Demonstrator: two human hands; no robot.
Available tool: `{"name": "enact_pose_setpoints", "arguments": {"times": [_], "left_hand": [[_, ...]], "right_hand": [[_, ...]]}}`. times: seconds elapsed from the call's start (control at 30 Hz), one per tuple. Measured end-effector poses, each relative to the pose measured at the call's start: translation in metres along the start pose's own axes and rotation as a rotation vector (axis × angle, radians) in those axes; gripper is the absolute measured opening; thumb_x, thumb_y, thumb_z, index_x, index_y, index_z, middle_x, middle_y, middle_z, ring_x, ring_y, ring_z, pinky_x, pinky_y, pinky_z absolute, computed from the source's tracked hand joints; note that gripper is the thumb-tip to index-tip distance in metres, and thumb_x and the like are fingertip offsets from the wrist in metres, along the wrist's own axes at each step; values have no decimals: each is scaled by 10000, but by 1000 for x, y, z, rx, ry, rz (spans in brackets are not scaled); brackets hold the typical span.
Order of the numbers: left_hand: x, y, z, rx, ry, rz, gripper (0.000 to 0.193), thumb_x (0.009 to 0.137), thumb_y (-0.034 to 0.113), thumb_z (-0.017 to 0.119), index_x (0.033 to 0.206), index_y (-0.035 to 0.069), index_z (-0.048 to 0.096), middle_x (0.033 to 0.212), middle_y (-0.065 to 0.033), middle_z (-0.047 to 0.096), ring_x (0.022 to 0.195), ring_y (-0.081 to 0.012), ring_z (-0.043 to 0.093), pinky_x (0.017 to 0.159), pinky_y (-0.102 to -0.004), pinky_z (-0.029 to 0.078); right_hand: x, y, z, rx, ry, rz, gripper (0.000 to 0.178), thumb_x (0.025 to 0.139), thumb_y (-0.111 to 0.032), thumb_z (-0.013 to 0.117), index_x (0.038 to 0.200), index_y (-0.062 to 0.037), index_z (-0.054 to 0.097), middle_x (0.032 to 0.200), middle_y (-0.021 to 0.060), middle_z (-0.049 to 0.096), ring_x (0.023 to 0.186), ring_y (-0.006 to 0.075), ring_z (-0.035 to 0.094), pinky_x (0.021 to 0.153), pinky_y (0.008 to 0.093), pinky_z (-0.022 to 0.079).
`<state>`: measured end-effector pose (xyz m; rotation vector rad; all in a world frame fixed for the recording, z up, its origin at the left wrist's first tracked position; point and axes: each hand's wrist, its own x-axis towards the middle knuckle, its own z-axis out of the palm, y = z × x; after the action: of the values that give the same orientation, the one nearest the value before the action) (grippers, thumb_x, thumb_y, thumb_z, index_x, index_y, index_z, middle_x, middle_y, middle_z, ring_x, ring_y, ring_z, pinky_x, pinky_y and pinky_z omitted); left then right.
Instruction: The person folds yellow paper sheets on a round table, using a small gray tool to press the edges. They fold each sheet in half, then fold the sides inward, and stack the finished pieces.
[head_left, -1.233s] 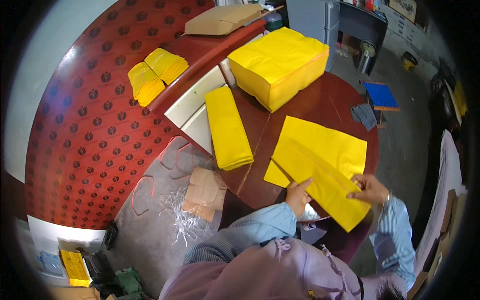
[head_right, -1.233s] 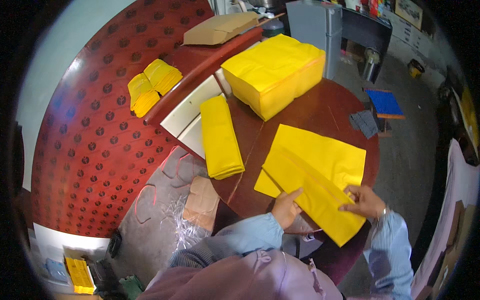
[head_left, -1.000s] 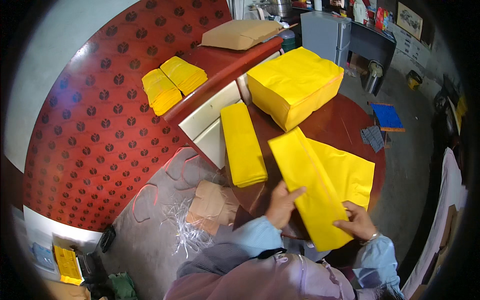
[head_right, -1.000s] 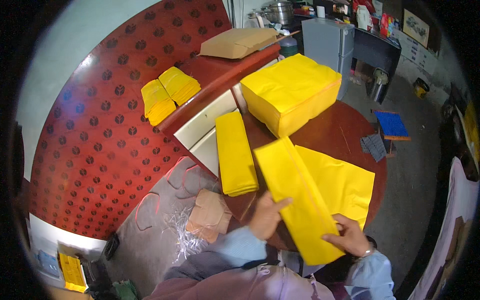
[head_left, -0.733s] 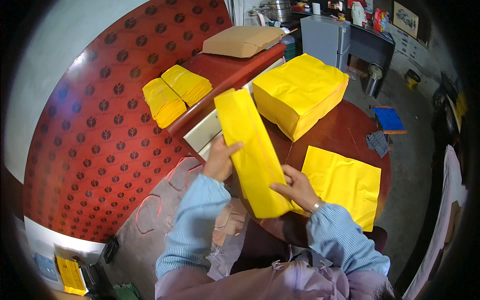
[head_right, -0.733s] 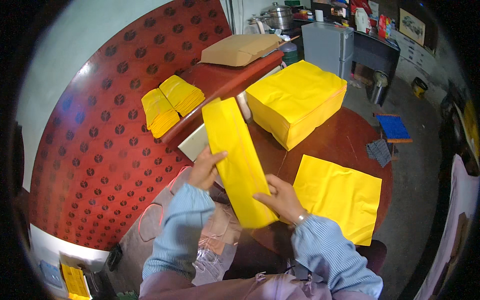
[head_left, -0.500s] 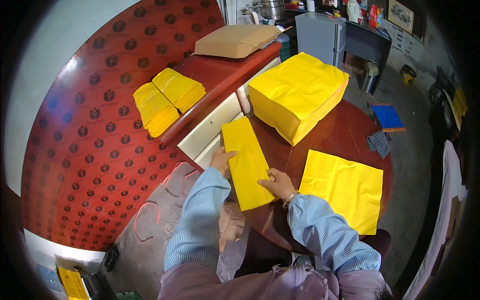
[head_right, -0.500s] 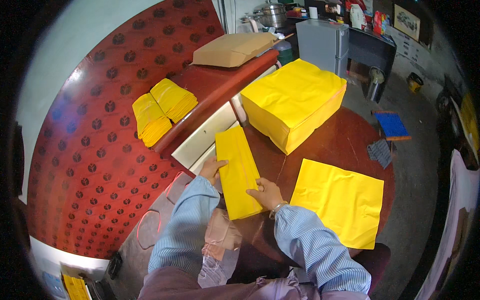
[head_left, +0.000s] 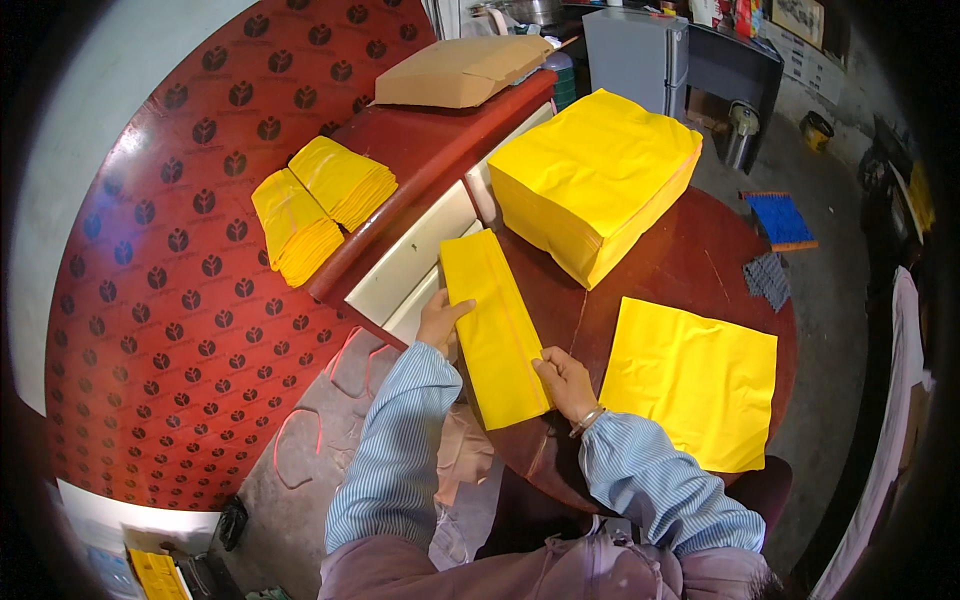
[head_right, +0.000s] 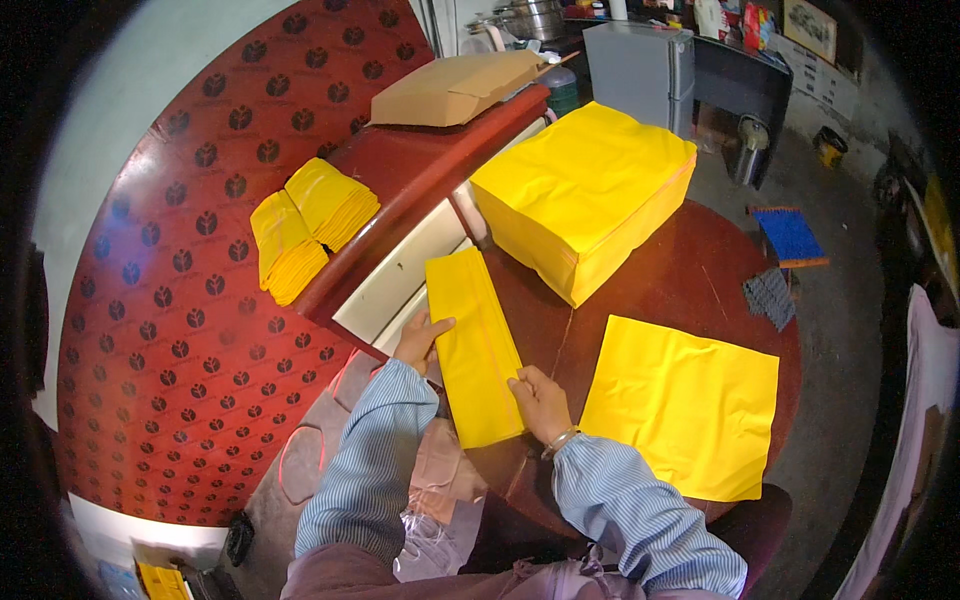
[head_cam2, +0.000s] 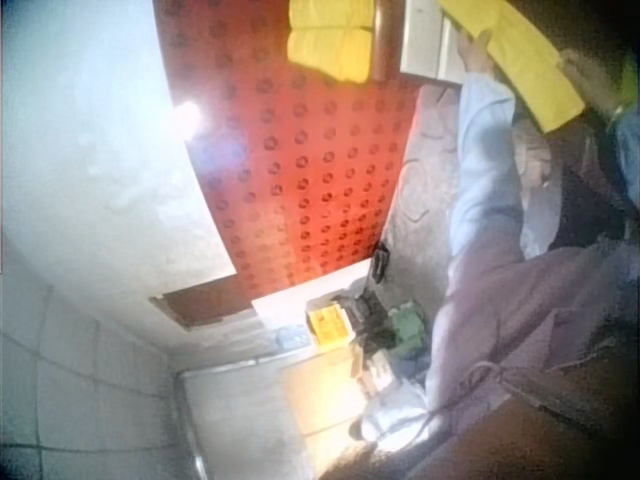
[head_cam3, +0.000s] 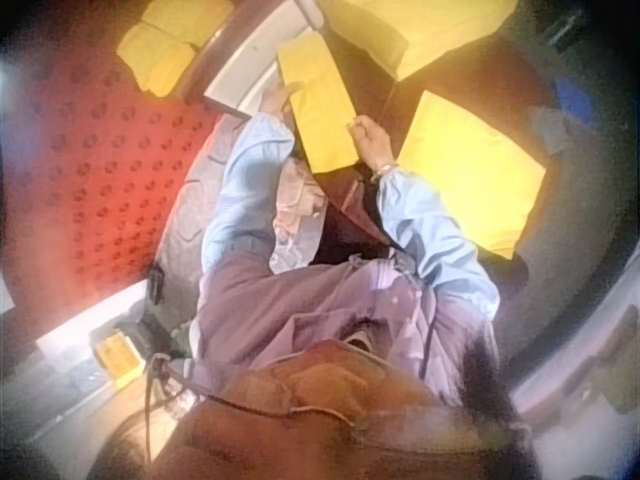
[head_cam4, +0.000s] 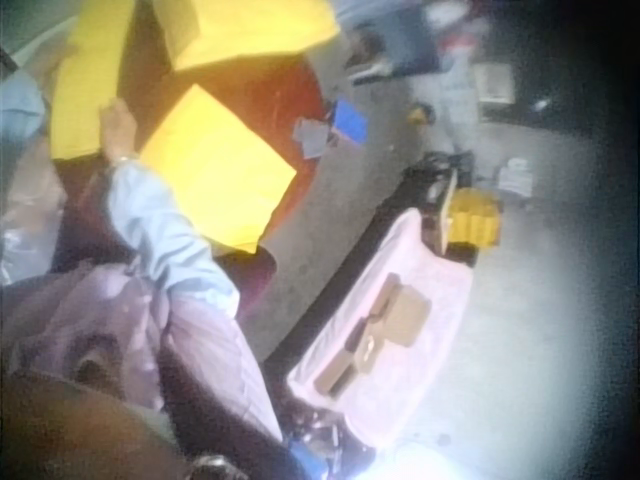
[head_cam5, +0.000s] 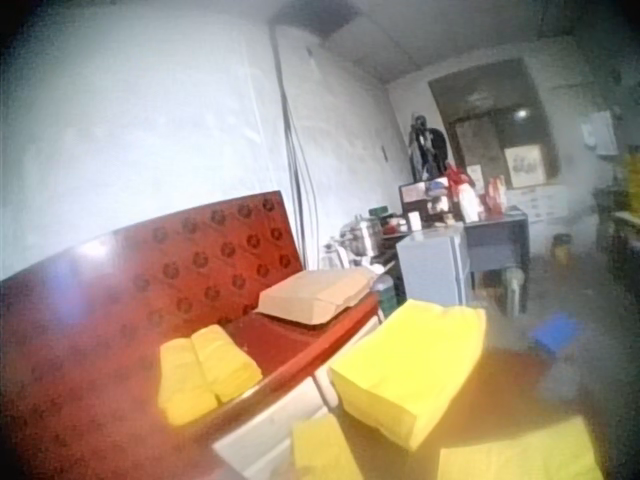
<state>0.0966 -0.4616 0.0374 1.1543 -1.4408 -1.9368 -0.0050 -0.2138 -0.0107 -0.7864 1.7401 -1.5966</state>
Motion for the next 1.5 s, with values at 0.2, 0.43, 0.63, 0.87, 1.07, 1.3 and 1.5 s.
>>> {"name": "enact_pose_setpoints", "arguments": {"times": [0.2, 0.43, 0.63, 0.87, 1.07, 1.3, 1.5], "left_hand": [[-4, 4, 5, -37, -14, 14, 566, 950, 30, 761, 1463, -2, 523, 1243, -161, 727, 1038, -245, 767, 865, -332, 648], [-3, 1, 7, -50, 10, -5, 579, 947, 29, 767, 1469, -15, 523, 1248, -159, 725, 1035, -241, 758, 878, -328, 637], [-20, 0, 6, 253, 88, 233, 577, 994, 43, 711, 1500, -58, 454, 1426, -214, 603, 1207, -307, 671, 1006, -367, 563], [-127, -42, 11, 50, 66, 308, 702, 1086, 99, 548, 1667, -44, 180, 1741, -277, 177, 1628, -353, 196, 1307, -394, 188], [-183, -73, 48, -63, 39, 187, 669, 1162, 327, 365, 1696, 4, 125, 1740, -181, 243, 1590, -294, 281, 1284, -385, 243], [-180, -91, 61, -139, 29, 228, 657, 1167, 355, 312, 1716, 63, 101, 1748, -182, 222, 1586, -320, 281, 1283, -385, 236], [-177, -97, 59, -119, 45, 221, 682, 1143, 316, 379, 1708, 38, 116, 1733, -192, 252, 1575, -335, 305, 1272, -385, 260]], "right_hand": [[0, 4, 2, 18, 33, -25, 182, 1054, -207, 645, 1056, -27, 671, 826, 13, 665, 759, 83, 604, 689, 267, 491], [2, 8, 4, -56, 47, 21, 202, 1049, -223, 650, 1047, -23, 682, 804, 25, 664, 761, 90, 605, 700, 274, 498], [-10, -13, -9, -137, 125, -38, 273, 1036, -271, 662, 1138, -23, 715, 843, 142, 734, 786, 208, 720, 726, 369, 559], [-36, -14, -21, -1, 121, -3, 291, 1085, -234, 615, 1269, -17, 673, 1065, 79, 737, 958, 160, 690, 861, 293, 552], [-44, -5, -22, 97, 18, 80, 534, 1160, -361, 426, 1554, -10, 510, 1565, 169, 550, 1451, 263, 518, 1228, 347, 365], [-51, -25, -10, 142, -130, 140, 714, 1161, -518, 255, 1692, -43, 225, 1765, 153, 219, 1637, 271, 183, 1318, 338, 123], [-44, -17, -9, 133, -115, 112, 729, 1158, -523, 270, 1695, -35, 203, 1765, 170, 207, 1639, 274, 177, 1318, 335, 117]]}}
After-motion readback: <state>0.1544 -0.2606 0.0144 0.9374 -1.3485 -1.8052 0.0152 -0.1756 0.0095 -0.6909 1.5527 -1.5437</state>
